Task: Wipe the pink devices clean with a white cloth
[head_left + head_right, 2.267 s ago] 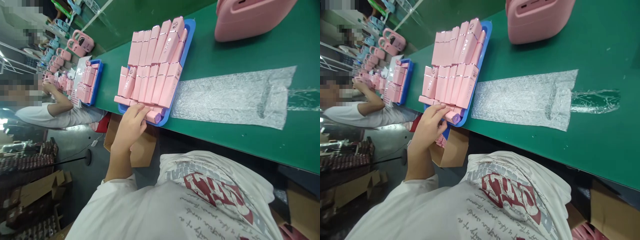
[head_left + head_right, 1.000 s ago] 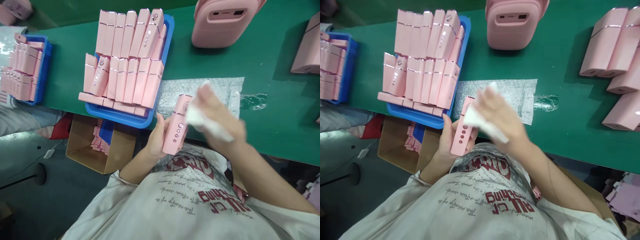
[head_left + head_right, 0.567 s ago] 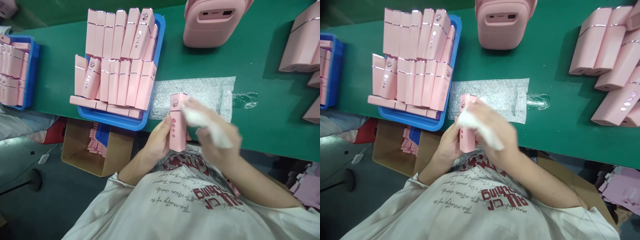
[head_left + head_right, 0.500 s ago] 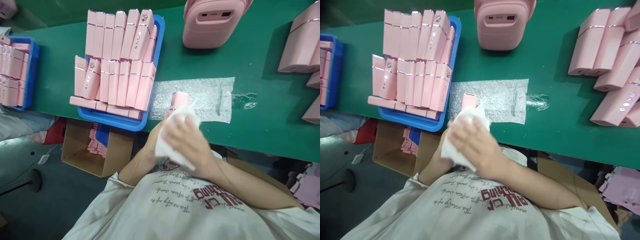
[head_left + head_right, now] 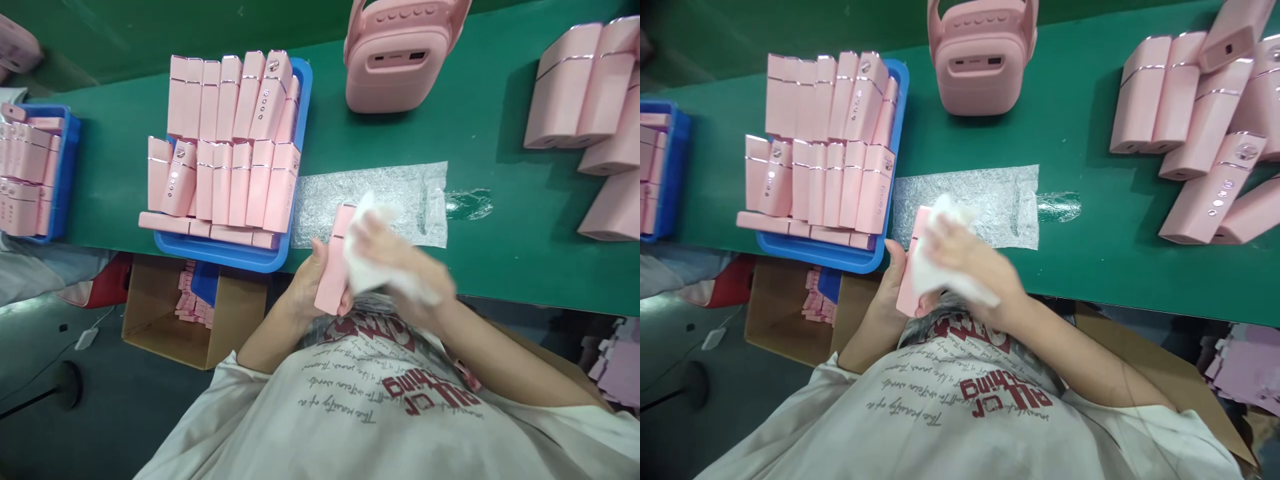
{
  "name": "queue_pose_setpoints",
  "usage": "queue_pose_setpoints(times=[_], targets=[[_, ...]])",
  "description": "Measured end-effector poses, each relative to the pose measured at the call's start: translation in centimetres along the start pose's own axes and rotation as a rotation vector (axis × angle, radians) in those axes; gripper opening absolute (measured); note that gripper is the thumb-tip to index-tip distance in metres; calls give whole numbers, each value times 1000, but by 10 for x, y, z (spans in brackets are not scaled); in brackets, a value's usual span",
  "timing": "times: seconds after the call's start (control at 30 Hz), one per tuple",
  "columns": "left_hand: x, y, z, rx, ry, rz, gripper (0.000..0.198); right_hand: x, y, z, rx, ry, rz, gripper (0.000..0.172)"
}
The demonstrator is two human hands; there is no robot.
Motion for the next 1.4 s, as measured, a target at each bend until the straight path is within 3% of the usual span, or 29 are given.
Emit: queue_pose_setpoints(times=[0.07,0.1,0.17,0.3,0.43,0.53,0.73,0.87,0.97,1.07,1.17,1.27,1.33,1.4], targets=[[-1,4,4,-20,-110,71,68,5,13,-18,87,384,223,37],[-1,6,6,-35,-145,102,65,9,19,-27,147,506,339,36],[0,7,8,-78,-139,127,58,18,26,-39,273,570,534,36],[5,7,9,-164,-34,125,43,31,21,-40,320,387,657,44],[7,8,10,-223,-46,87,32,27,16,-28,450,442,757,40],[7,8,12,-224,-62,29,32,24,15,-22,486,405,794,29],[14,1,16,-107,-39,-30,28,35,2,-23,174,19,487,46],[24,-8,17,-77,-33,-59,32,41,0,-29,100,-7,394,40],[27,-12,22,-83,-42,-78,32,40,0,-50,-22,58,385,35],[25,-12,25,-44,-51,-31,27,38,-1,-90,-229,195,414,41],[20,-8,23,68,-58,9,28,35,-3,-131,-490,280,542,43],[17,-4,20,140,-86,41,28,33,2,-159,-728,256,695,27],[17,-2,18,156,-103,60,26,33,11,-169,-865,204,721,16],[18,0,17,155,-127,72,26,34,22,-175,-980,146,705,18]])
Point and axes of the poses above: each hand's wrist, its own x-axis towards the middle knuckle, its own z-axis out of the palm, y = z × x, the point moved 2 cm from there along x, towards the middle knuckle, and after that the axes turned 4 degrees about z, right-handed, at the moved point
